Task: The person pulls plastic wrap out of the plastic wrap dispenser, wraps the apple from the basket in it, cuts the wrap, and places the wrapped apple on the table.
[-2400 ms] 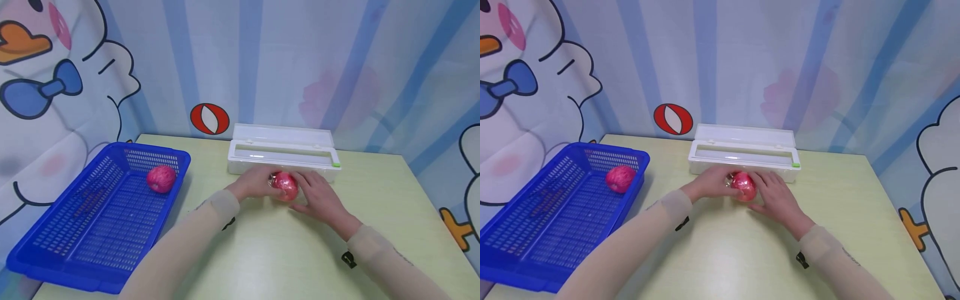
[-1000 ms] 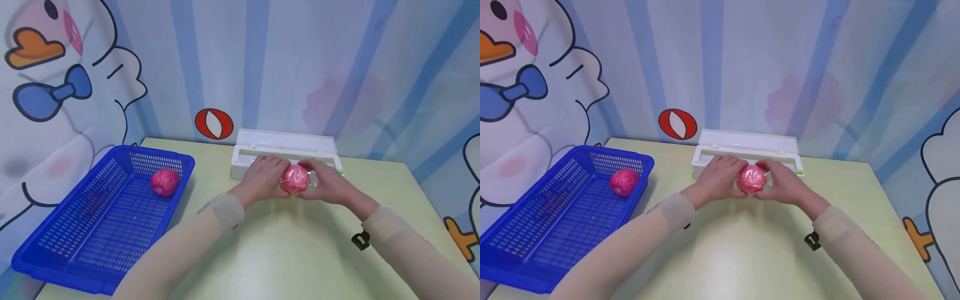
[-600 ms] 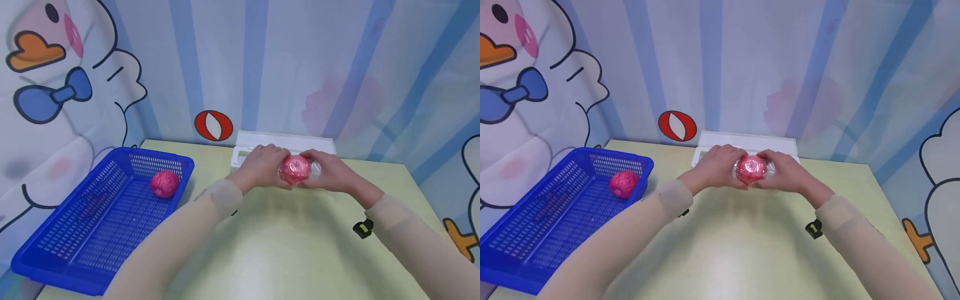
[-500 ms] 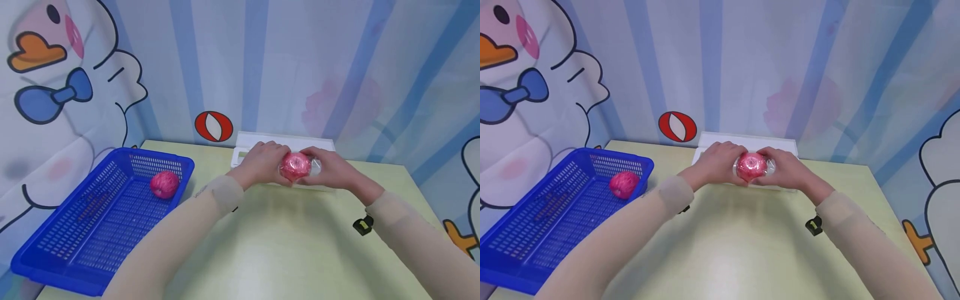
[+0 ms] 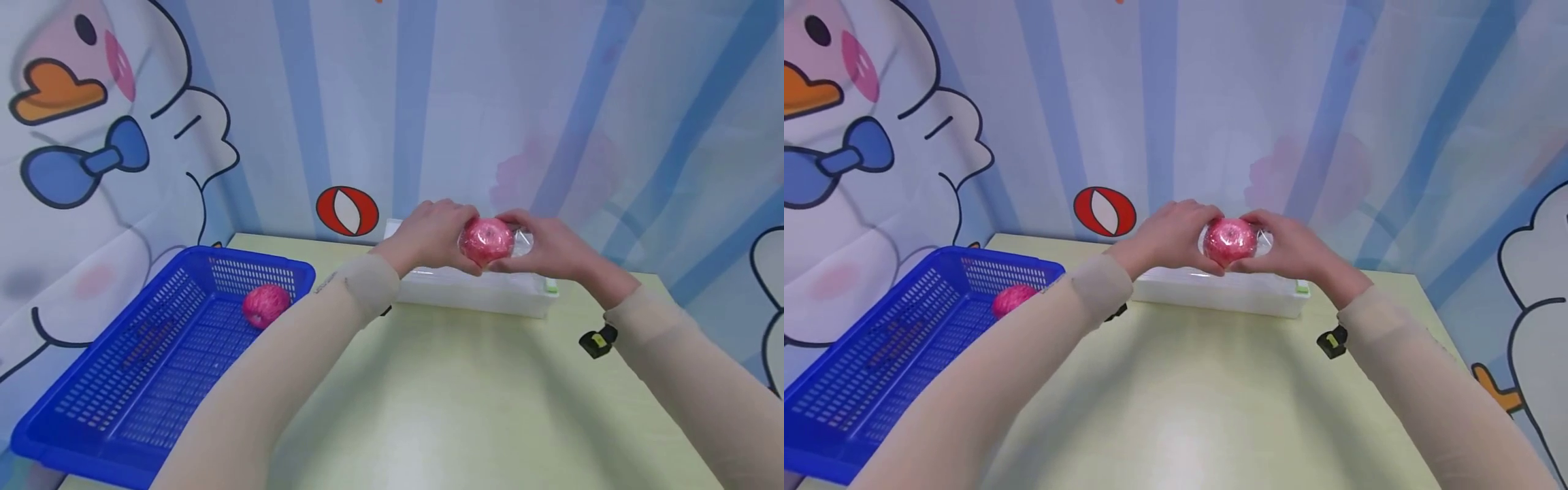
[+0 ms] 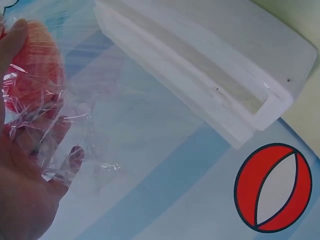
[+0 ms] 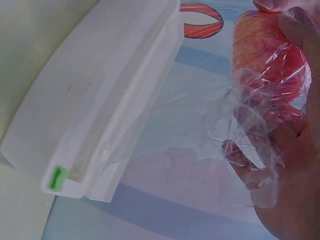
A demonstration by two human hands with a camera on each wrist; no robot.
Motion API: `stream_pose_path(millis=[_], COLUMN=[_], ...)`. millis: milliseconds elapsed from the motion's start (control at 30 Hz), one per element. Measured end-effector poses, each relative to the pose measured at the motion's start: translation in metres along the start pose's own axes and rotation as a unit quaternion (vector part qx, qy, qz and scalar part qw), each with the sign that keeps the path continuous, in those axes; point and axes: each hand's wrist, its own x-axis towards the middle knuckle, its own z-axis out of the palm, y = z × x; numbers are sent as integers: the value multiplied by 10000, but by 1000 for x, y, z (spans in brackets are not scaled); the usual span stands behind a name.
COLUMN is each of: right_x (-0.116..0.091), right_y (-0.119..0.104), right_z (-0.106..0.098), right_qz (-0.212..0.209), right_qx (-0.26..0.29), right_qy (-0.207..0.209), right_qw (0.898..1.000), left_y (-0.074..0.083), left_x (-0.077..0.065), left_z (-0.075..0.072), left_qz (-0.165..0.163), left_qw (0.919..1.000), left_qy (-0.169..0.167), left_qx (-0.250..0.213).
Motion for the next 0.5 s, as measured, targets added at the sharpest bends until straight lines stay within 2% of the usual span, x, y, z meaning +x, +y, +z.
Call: stream_pose_path(millis=[300,500], right_x=[5,2], right_y=[-10,-15], right_z=[-16,-20], right_qz=[4,9], right_qx=[-81,-78], right_qy=[115,99], right_qw=[9999,9999], left_y=[1,4], left_x=[3,2], left_z=[-17,-20], left_qz=[-26,-18], left_qw=[9998,9996], left_qy=[190,266], left_qx=[10,77])
